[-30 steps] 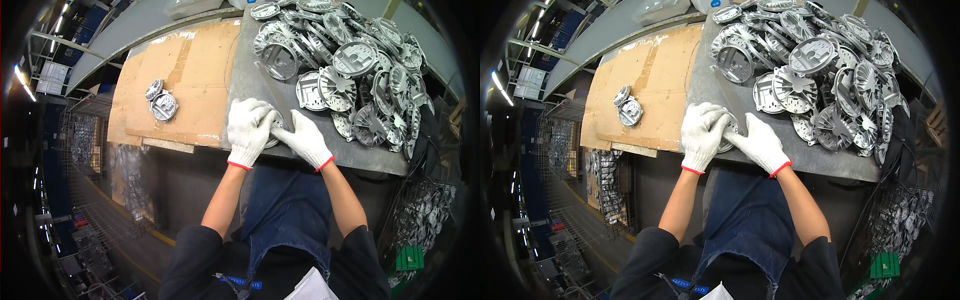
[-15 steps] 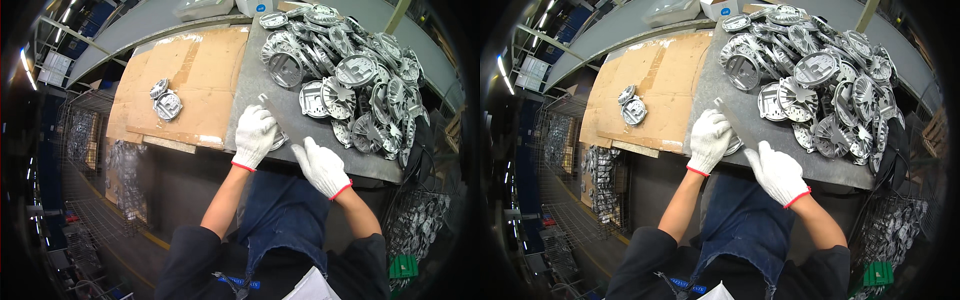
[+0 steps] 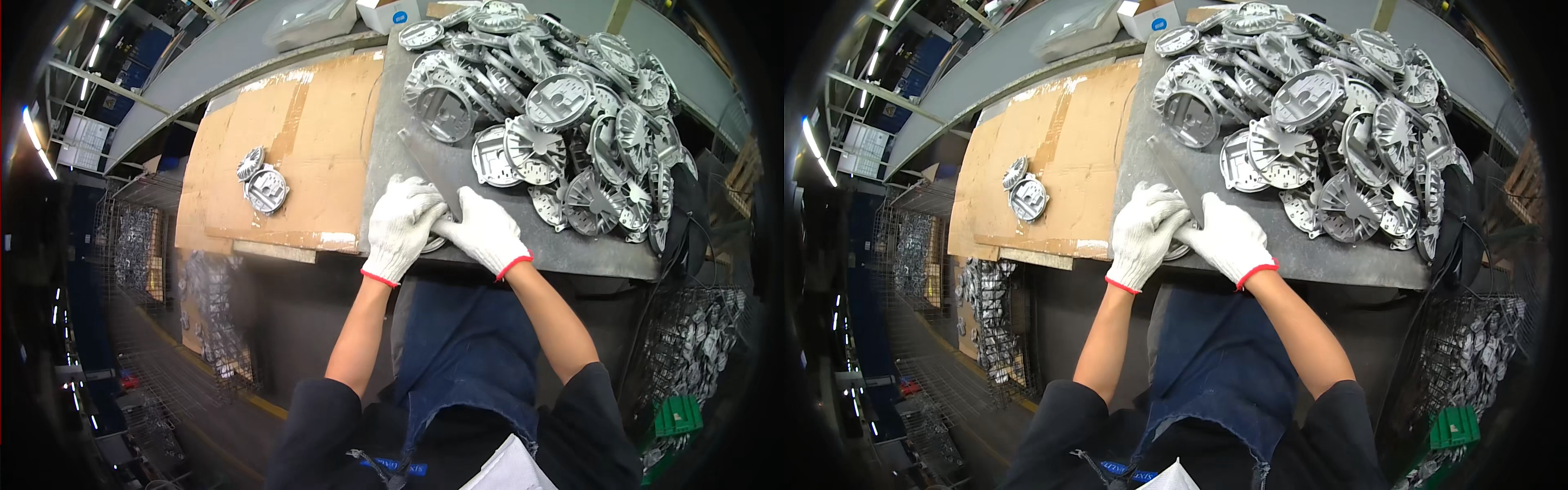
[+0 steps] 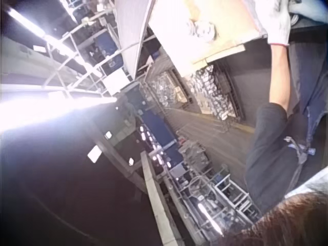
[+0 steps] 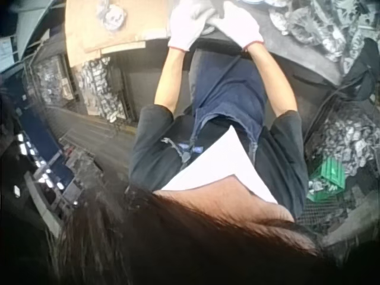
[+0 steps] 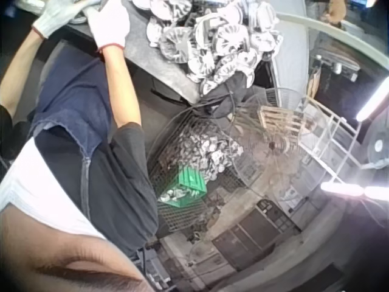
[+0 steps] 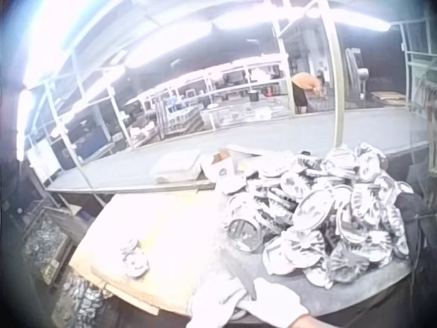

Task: The person files metal parts with a hand file and places them onto a cardboard sheet.

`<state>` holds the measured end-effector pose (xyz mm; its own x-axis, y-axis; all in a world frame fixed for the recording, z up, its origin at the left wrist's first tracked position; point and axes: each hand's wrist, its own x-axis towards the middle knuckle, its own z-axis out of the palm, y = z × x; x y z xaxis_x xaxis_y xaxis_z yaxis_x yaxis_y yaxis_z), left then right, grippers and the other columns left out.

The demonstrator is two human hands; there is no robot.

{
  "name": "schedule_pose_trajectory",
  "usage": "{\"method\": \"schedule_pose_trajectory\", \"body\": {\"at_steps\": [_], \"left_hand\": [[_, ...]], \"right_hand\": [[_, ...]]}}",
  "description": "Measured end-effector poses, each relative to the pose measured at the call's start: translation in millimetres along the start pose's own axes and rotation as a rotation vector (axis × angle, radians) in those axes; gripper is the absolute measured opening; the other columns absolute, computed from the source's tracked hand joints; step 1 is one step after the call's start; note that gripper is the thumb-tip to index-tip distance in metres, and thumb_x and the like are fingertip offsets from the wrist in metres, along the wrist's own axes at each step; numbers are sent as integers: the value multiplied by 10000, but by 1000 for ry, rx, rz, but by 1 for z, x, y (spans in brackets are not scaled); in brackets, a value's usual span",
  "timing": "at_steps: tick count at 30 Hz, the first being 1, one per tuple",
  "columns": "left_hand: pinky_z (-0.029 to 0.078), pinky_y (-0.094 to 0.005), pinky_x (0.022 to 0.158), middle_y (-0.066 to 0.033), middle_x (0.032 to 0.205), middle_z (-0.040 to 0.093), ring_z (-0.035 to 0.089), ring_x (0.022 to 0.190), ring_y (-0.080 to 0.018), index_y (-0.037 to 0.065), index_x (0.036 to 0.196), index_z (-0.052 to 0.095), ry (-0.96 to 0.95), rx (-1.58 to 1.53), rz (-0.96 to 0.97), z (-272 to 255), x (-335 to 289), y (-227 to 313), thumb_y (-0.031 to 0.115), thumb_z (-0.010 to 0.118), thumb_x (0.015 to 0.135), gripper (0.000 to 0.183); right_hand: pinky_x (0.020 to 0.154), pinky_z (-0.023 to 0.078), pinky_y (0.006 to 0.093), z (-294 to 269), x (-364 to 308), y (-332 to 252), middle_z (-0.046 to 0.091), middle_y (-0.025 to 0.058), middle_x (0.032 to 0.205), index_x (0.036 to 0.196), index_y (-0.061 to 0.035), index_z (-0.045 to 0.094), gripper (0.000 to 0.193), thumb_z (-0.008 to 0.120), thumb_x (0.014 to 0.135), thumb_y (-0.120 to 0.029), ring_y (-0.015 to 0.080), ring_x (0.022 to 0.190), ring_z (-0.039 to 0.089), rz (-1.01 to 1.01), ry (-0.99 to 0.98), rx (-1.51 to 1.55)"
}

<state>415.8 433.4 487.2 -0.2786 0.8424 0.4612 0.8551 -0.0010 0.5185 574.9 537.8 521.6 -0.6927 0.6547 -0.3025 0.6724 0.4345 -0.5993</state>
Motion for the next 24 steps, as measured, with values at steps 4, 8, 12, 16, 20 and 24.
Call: {"method": "schedule_pose_trajectory", "body": {"at_steps": [4,8,12,16,20,24], "left_hand": [[516,-484,1221,-98,1088,842,794,1121,-285,70,1025,886,51,-89,-38,5,-8,5,111,859,924,113],[514,-467,1237,-105,1101,849,806,1108,-268,53,1070,890,100,-204,-165,3,-10,7,75,868,929,145],[559,-456,1174,-115,1061,849,814,1055,-257,31,1080,879,101,-158,-118,-5,-4,7,93,857,959,138],[642,-313,825,-120,932,820,784,822,-170,-30,1194,760,448,-832,-438,-24,10,26,201,701,1167,240],[623,-307,891,-88,1079,827,763,998,-164,-8,1092,837,189,-509,-322,-38,23,38,105,783,1070,127],[572,-387,1064,-82,1113,833,726,1187,-268,67,1040,892,-25,-159,-240,-20,5,28,116,862,945,111]], "right_hand": [[954,597,561,-5,4,-3,799,279,1130,1241,-32,650,738,754,955,-705,477,1119,777,75,-79,105],[952,593,560,0,3,-2,800,274,1129,1232,-46,662,710,773,946,-687,476,1117,777,83,-73,131],[959,587,559,-5,2,-9,799,268,1126,1228,-50,665,685,772,955,-670,471,1118,774,96,-83,161],[970,583,548,1,-1,-4,799,269,1130,1234,-44,662,680,775,958,-656,478,1132,766,71,-41,151],[965,579,555,-5,-4,-2,791,284,1122,1247,-27,645,716,793,941,-657,498,1121,759,65,-72,178],[970,579,564,4,-25,16,787,310,1160,1280,-16,647,734,819,925,-635,513,1138,754,74,64,211]]}}
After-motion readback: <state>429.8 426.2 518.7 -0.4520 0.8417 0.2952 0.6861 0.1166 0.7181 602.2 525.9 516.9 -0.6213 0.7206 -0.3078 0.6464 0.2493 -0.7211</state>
